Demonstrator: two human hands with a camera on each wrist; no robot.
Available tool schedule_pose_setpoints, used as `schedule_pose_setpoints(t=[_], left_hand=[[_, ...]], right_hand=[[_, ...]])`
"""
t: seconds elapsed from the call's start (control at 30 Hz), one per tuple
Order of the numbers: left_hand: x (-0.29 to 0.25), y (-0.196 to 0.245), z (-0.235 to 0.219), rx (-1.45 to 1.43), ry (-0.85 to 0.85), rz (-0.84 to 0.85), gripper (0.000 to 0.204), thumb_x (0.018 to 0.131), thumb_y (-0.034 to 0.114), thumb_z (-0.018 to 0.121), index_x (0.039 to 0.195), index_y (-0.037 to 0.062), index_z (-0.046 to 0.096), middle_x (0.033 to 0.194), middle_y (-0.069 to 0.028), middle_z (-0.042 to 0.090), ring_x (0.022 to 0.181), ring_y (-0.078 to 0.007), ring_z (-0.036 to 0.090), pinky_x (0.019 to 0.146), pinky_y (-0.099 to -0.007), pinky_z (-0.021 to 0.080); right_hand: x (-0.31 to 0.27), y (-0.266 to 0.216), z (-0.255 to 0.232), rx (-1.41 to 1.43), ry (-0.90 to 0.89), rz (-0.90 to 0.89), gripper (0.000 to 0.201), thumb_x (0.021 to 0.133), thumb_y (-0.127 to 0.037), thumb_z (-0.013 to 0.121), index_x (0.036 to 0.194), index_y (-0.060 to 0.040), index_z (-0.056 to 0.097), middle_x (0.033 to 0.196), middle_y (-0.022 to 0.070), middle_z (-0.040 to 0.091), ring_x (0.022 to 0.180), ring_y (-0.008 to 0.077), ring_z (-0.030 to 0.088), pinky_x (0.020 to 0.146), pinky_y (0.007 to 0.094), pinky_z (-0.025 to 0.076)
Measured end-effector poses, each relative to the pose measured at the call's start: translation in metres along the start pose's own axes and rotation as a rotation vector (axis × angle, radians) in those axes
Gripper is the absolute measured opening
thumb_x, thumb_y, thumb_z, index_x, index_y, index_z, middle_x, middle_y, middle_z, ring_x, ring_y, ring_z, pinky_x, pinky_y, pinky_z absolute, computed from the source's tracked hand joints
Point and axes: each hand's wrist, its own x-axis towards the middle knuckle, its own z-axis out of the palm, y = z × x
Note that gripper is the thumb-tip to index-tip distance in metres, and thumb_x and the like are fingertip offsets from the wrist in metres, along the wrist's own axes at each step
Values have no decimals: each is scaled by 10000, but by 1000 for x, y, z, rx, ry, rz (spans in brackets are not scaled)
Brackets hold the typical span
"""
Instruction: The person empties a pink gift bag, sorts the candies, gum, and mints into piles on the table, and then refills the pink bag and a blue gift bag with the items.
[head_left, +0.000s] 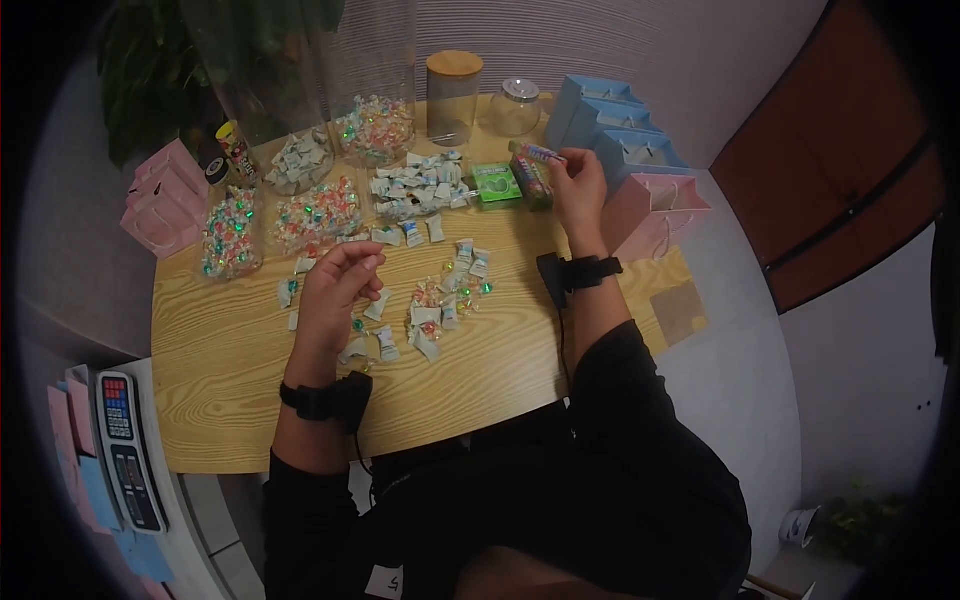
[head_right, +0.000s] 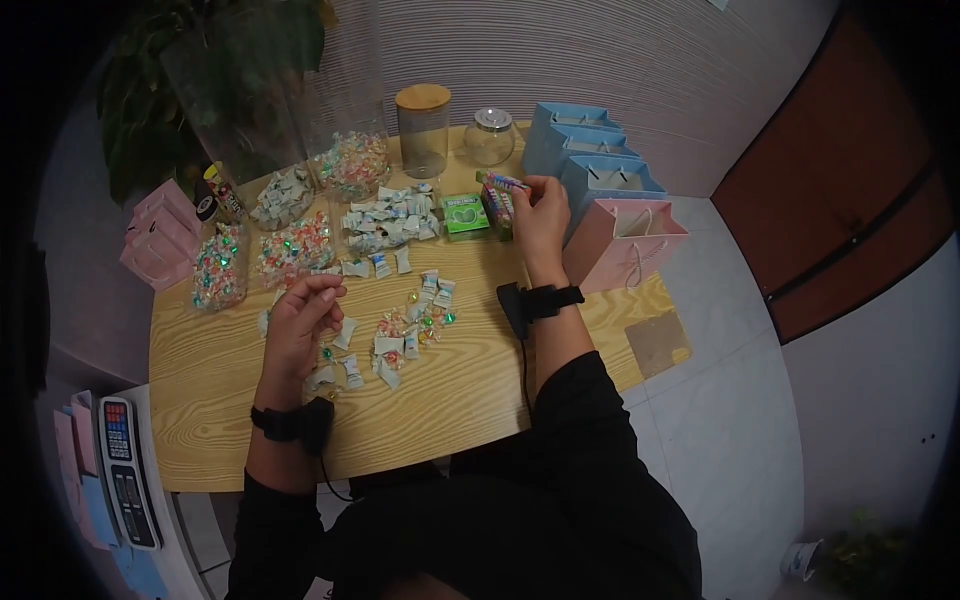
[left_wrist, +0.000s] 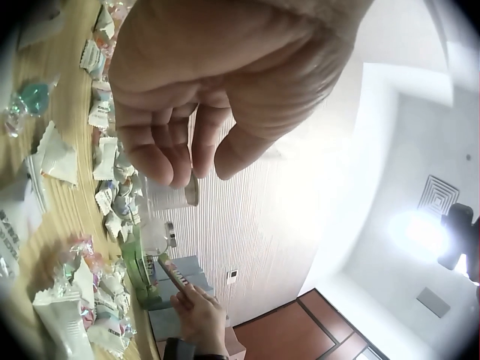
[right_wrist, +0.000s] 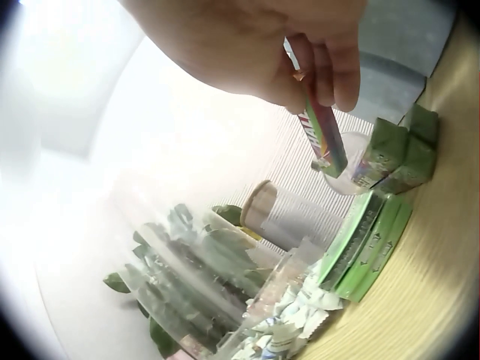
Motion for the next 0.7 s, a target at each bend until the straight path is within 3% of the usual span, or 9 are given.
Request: schedule_pose_setpoints(t=[0.3,0.7], left_hand=[[-3,4,4,50,-14,-5,242,921,120,640,1130,0,627,997,-50,655,764,-90,585,675,-233,480],[-4,3,5,74,-52,-9,227,914,118,649,1110,5,635,940,-20,648,754,-84,586,682,-231,480]], right_hand=[[-9,-10,-4,-261,40,-119,227,804,-52,705,967,2,557,895,157,554,842,358,574,758,427,475],[-10,5,-13,-347,-173,-36,95,828,-87,635,860,0,614,867,209,633,861,392,618,766,465,495]])
